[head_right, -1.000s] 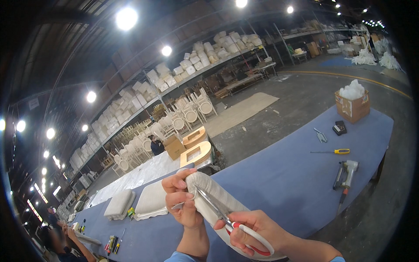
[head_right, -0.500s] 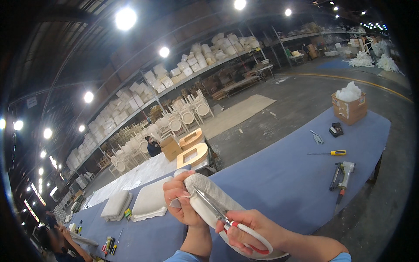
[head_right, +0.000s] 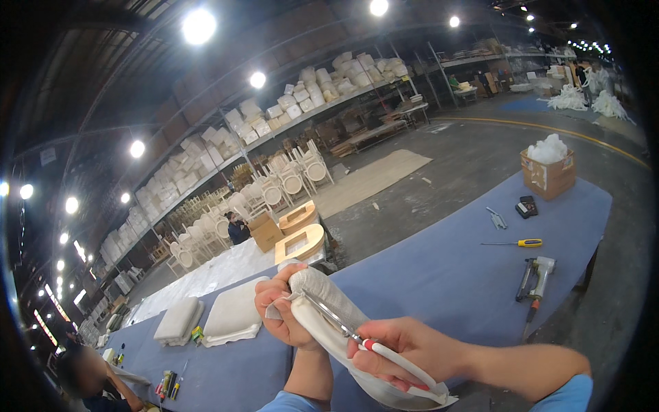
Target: The person uses a utility knife to trim the edges of a white fabric-covered cushion on a workbench, then switches to scissors to trim the fabric along the sides and corners. The person stacks the finished cushion with others and continues trimming another cushion.
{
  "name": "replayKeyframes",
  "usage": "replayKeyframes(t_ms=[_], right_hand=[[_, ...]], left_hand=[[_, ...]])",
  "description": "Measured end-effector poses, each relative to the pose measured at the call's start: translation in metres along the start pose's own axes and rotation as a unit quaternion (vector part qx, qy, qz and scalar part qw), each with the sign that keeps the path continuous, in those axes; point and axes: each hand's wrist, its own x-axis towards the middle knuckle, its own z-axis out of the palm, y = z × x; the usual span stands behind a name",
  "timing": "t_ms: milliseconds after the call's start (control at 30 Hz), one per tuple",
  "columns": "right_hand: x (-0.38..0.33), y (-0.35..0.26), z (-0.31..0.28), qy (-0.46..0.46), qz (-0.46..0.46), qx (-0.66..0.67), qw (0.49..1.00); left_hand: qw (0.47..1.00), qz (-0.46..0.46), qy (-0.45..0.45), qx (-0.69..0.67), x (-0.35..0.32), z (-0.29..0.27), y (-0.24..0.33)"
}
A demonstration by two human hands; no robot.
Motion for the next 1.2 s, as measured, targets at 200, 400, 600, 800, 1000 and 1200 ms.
replayKeyframes(t_ms=[200, 400, 600, 800, 1000, 1200], right_hand=[[0.01, 0.036, 0.001, -0.039, -0.064, 0.096, 0.993], [0.003, 0.018, -0.002, -0.042, -0.017, 0.021, 0.999], [0.01, 0.035, 0.008, -0.045, -0.06, 0.123, 0.989], [0.007, 0.018, 0.003, 0.0, -0.027, 0.044, 0.999], [-0.004, -0.041, -0.009, 0.01, 0.075, -0.136, 0.988], [-0.001, 0.017, 0.007, -0.001, -0.051, 0.09, 0.995]], left_hand=[[1.0, 0.017, -0.01, 0.012, -0.002, -0.002, 0.001], [1.0, -0.009, 0.0, 0.006, -0.005, -0.007, 0.004], [1.0, 0.003, 0.002, 0.011, -0.006, -0.003, 0.003], [0.999, -0.013, 0.0, 0.039, -0.006, -0.002, -0.002], [1.0, -0.013, 0.012, 0.009, -0.002, 0.002, -0.002], [1.0, -0.007, -0.002, 0.027, -0.005, 0.007, -0.003]])
